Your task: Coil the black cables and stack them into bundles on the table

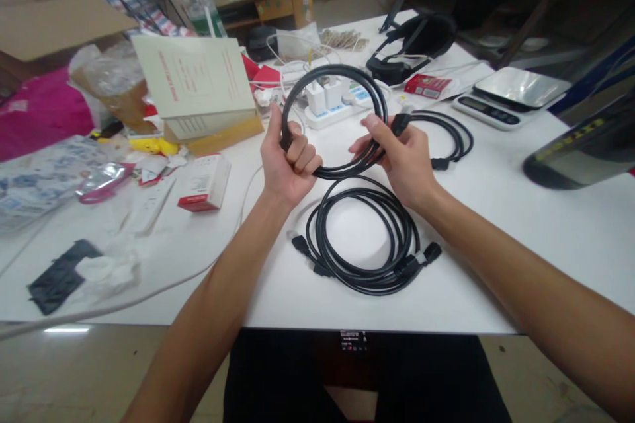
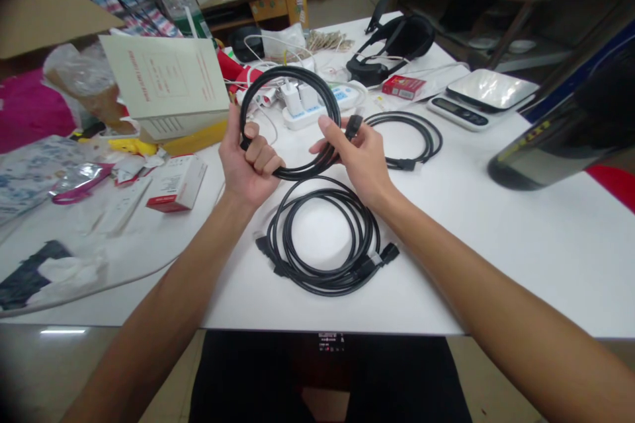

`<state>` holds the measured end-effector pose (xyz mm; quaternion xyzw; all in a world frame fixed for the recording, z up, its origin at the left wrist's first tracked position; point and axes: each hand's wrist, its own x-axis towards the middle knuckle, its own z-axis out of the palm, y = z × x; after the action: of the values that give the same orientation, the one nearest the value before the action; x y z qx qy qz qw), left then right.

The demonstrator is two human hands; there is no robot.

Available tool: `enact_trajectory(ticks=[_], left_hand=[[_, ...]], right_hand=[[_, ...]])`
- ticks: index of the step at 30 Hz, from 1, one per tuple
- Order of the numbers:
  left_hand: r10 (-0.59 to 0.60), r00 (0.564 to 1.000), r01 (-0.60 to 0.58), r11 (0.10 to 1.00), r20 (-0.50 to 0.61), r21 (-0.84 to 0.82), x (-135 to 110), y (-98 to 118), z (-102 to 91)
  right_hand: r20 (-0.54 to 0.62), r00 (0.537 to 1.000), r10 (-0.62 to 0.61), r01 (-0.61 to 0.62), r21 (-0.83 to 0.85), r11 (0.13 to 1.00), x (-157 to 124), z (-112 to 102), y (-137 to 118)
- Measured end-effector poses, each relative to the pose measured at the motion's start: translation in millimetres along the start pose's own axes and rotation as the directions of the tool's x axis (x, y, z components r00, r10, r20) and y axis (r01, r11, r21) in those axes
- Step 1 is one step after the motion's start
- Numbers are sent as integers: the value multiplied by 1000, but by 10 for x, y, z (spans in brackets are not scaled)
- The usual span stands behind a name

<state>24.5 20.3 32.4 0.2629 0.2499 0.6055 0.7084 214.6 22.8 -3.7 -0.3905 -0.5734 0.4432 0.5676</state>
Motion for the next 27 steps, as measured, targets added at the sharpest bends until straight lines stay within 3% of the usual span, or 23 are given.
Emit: enact_trajectory(ticks=[2,5,10,14,17,21,25,27], left_hand=[[-54,999,54,997,-6,58,-11,-30,12],[-69,997,71,984,-20,165,-7,-73,14],[34,999,-38,934,15,354,24,-178,-9],[86,979,-172,839,187,516,39,-296,-100],[-34,919,-260,696,392,669,45,-353,-187],[-221,861,-331,442,459,834,55,-353,-259],[-323,801,-362,410,505,837,69,-311,-297],[-312,799,-372,415,514,830,84,-292,-329]], right_hand=[[98,993,65,-72,71,995,-17,-2,-55],[147,979,143,-153,59,986,-22,-50,-84],[239,918,317,-331,19,943,-11,-132,-65],[174,931,320,-337,80,938,31,-171,-61],[101,945,310,-321,125,939,79,-219,-70],[19,955,296,-295,158,942,105,-263,-104],[2,958,288,-282,214,935,93,-260,-136],[10,959,283,-278,235,932,87,-260,-151]])
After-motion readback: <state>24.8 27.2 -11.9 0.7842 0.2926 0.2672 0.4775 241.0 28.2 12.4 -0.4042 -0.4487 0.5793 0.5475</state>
